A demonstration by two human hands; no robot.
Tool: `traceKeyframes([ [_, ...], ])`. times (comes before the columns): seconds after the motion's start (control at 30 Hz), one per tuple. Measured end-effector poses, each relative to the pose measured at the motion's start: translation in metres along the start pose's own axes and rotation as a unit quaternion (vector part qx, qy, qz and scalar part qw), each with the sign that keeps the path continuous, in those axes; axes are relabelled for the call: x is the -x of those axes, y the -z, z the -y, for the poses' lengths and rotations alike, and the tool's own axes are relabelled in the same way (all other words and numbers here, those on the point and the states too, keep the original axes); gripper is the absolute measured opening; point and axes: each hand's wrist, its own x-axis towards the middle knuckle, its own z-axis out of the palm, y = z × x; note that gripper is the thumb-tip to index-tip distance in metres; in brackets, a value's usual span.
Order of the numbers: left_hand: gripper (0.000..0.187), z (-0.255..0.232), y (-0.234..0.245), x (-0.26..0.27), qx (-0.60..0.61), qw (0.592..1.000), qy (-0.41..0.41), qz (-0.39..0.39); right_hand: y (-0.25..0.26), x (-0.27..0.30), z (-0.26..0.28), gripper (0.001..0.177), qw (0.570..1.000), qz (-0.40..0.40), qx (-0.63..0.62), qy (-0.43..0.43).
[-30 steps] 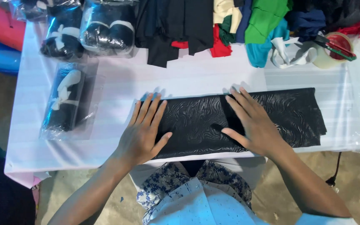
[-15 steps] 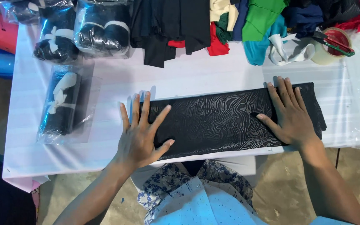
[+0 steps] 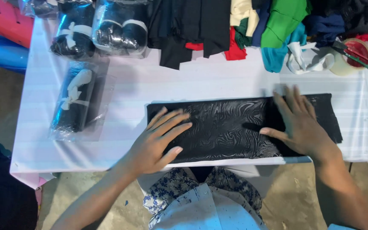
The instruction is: Folding and rolling a piece of black patterned fabric and securing it with a white tie.
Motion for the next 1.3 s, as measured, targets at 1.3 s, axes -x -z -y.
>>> traceKeyframes([
  [1.3, 0.039, -0.03, -0.042, 0.022, -0.065, 0.903, 0.384, -0.182, 0.036, -0.181, 0.212, 0.114, 0.856, 0.334, -0.008, 0.395],
])
